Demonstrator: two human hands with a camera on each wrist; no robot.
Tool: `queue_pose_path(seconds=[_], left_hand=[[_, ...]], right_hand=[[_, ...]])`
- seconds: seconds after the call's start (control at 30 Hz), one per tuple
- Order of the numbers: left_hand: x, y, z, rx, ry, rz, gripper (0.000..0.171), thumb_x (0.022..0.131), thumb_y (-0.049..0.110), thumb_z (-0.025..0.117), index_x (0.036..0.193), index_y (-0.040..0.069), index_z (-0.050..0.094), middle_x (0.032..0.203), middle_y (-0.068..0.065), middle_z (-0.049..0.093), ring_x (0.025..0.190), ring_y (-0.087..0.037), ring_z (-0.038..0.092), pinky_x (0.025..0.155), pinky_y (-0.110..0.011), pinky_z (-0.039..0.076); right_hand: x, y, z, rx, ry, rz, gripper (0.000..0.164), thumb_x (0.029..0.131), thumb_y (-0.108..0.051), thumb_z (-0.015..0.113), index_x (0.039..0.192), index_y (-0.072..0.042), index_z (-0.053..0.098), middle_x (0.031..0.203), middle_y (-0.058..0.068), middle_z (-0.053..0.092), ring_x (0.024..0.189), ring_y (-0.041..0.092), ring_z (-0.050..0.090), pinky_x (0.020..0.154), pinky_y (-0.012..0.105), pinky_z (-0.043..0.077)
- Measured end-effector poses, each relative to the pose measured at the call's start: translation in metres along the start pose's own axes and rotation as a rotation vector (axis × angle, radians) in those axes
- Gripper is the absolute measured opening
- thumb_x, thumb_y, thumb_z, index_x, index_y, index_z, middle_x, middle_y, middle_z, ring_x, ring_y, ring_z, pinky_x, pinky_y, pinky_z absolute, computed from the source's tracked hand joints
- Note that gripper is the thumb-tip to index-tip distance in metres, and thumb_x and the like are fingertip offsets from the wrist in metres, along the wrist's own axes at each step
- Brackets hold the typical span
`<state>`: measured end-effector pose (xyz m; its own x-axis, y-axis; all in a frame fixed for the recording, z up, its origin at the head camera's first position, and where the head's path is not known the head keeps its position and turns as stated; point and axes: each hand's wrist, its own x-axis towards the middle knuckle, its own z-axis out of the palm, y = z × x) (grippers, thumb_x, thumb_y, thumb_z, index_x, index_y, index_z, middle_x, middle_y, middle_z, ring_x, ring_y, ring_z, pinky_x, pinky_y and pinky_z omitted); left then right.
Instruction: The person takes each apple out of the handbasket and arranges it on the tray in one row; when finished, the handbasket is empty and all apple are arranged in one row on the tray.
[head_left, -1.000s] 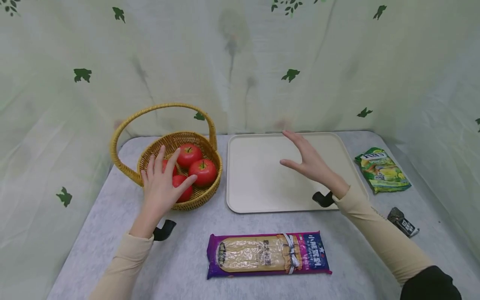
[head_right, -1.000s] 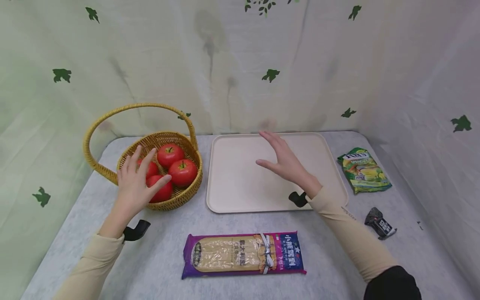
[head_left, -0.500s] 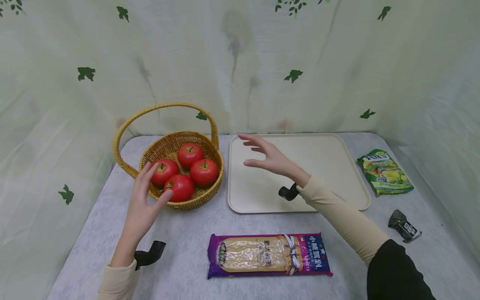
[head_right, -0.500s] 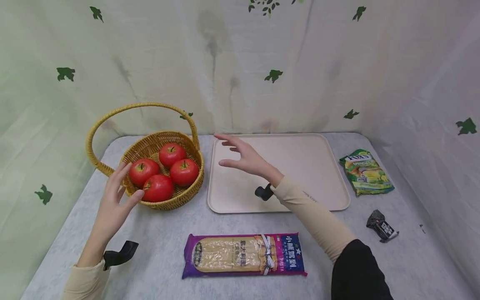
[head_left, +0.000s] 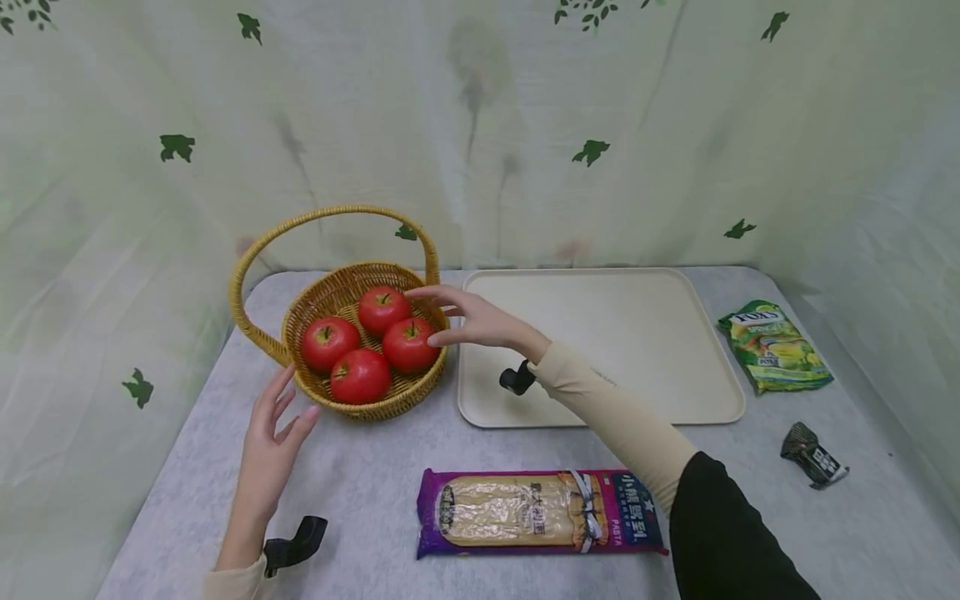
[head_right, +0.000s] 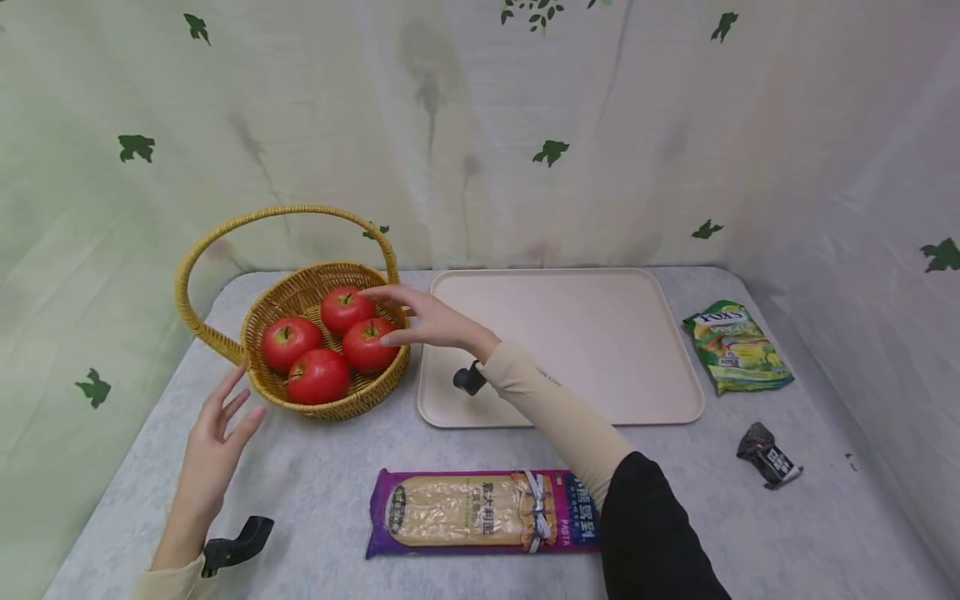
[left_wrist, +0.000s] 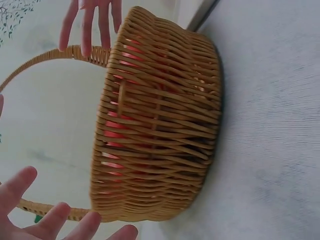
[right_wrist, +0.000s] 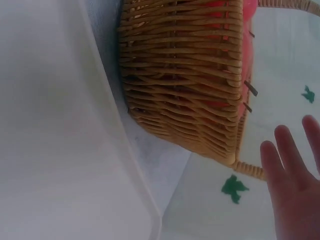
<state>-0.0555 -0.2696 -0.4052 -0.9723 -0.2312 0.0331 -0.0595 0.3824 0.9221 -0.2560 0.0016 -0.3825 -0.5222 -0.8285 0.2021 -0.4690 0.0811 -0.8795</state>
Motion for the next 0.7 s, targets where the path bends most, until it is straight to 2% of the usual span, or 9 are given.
queue_pose_path(seconds=[0.13, 0.2, 0.27, 0.37, 0.5, 0.7], left_hand=[[0.001, -0.011, 0.002, -0.035, -0.009, -0.039, 0.066, 0.098, 0.019, 0.056, 0.154, 0.02, 0.021, 0.156, -0.004, 0.015, 0.137, -0.036, 0.026, 0.102, -0.033, 0.038], [0.003, -0.015, 0.002, -0.043, -0.039, -0.062, 0.067, 0.099, 0.022, 0.055, 0.154, 0.022, 0.018, 0.158, -0.004, 0.011, 0.137, -0.037, 0.026, 0.102, -0.033, 0.038], [0.007, -0.019, 0.004, -0.063, -0.075, -0.077, 0.069, 0.099, 0.023, 0.054, 0.155, 0.022, 0.014, 0.159, -0.004, 0.006, 0.138, -0.039, 0.025, 0.104, -0.039, 0.036], [0.013, -0.023, 0.006, -0.099, -0.117, -0.105, 0.073, 0.098, 0.025, 0.055, 0.155, 0.024, 0.009, 0.16, -0.001, -0.003, 0.138, -0.042, 0.021, 0.104, -0.059, 0.026], [0.021, -0.027, 0.009, -0.118, -0.149, -0.143, 0.079, 0.097, 0.028, 0.058, 0.155, 0.028, 0.005, 0.159, -0.002, -0.01, 0.138, -0.045, 0.016, 0.104, -0.063, 0.023], [0.029, -0.031, 0.014, -0.143, -0.16, -0.181, 0.082, 0.096, 0.026, 0.06, 0.154, 0.033, 0.003, 0.158, -0.004, -0.015, 0.138, -0.046, 0.015, 0.106, -0.06, 0.024]], right_hand=[[0.013, 0.005, 0.004, -0.001, -0.042, 0.04, 0.063, 0.086, -0.011, 0.069, 0.143, -0.006, 0.042, 0.142, 0.01, 0.043, 0.127, 0.019, 0.041, 0.106, 0.049, 0.031], [0.02, 0.007, 0.005, -0.022, -0.075, 0.053, 0.061, 0.086, -0.012, 0.068, 0.142, -0.007, 0.044, 0.142, 0.011, 0.043, 0.129, 0.022, 0.038, 0.107, 0.048, 0.031], [0.026, 0.009, 0.007, -0.046, -0.111, 0.06, 0.059, 0.086, -0.011, 0.067, 0.141, -0.007, 0.045, 0.143, 0.011, 0.042, 0.131, 0.024, 0.035, 0.108, 0.045, 0.03], [0.033, 0.01, 0.01, -0.121, -0.164, 0.08, 0.058, 0.086, -0.008, 0.067, 0.14, -0.009, 0.047, 0.143, 0.007, 0.042, 0.133, 0.022, 0.033, 0.108, 0.036, 0.029], [0.041, 0.007, 0.016, -0.22, -0.237, 0.127, 0.057, 0.085, -0.006, 0.067, 0.138, -0.011, 0.05, 0.142, 0.004, 0.04, 0.131, 0.017, 0.033, 0.104, 0.027, 0.031], [0.05, 0.005, 0.026, -0.408, -0.309, 0.19, 0.05, 0.084, -0.006, 0.065, 0.132, -0.016, 0.057, 0.142, 0.007, 0.036, 0.129, 0.024, 0.031, 0.1, 0.032, 0.033]])
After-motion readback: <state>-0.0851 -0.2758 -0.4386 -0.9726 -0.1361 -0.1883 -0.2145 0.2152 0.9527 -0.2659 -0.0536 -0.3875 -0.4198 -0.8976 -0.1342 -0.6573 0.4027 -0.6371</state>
